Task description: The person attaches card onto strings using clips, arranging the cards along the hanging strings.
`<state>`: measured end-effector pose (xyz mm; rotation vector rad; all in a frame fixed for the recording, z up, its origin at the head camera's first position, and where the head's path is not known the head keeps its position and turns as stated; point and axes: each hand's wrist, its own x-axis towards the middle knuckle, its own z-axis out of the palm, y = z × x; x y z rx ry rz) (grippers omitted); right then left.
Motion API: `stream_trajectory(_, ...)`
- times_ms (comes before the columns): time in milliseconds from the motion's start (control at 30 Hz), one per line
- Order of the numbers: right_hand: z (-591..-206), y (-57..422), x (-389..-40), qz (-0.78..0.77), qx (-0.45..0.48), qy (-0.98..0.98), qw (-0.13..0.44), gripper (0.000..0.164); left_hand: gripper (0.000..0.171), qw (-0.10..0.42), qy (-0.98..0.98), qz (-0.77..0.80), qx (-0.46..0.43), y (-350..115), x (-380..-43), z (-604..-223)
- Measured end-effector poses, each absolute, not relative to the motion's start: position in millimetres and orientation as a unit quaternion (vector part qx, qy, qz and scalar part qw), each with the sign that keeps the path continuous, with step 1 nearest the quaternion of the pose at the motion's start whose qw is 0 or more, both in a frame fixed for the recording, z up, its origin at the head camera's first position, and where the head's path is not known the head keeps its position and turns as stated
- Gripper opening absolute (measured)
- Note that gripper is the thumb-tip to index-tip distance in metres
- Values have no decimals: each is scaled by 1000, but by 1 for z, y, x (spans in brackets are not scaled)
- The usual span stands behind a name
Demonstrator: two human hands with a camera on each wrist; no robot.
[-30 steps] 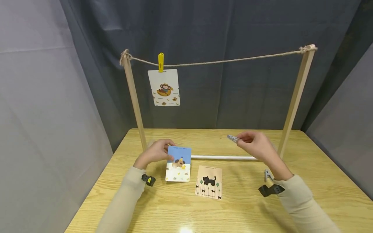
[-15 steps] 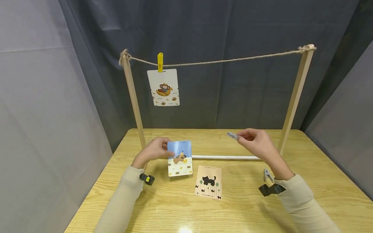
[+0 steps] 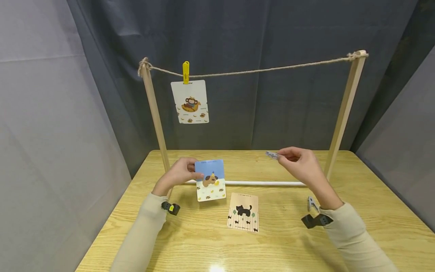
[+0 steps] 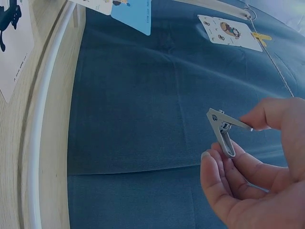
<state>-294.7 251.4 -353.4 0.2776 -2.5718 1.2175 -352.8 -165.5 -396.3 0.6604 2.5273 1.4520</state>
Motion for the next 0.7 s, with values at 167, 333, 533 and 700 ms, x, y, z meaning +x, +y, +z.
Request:
stream_trajectory(167, -353, 250, -294, 430, 104, -884, 154, 37, 16, 76, 840, 491, 219, -167, -352, -394)
stream_trajectory(333, -351, 248, -293, 442, 107, -876, 161, 40, 16, 58, 840, 490, 227, -168, -351, -391)
stream_trajectory(533, -348, 247, -291, 455, 111, -868, 165, 41, 27, 25, 849, 474, 232, -169, -349, -388)
stream_trajectory(700, -347, 246, -290, 472, 119, -855, 180, 39, 29, 12, 847, 477, 232, -168, -347, -386)
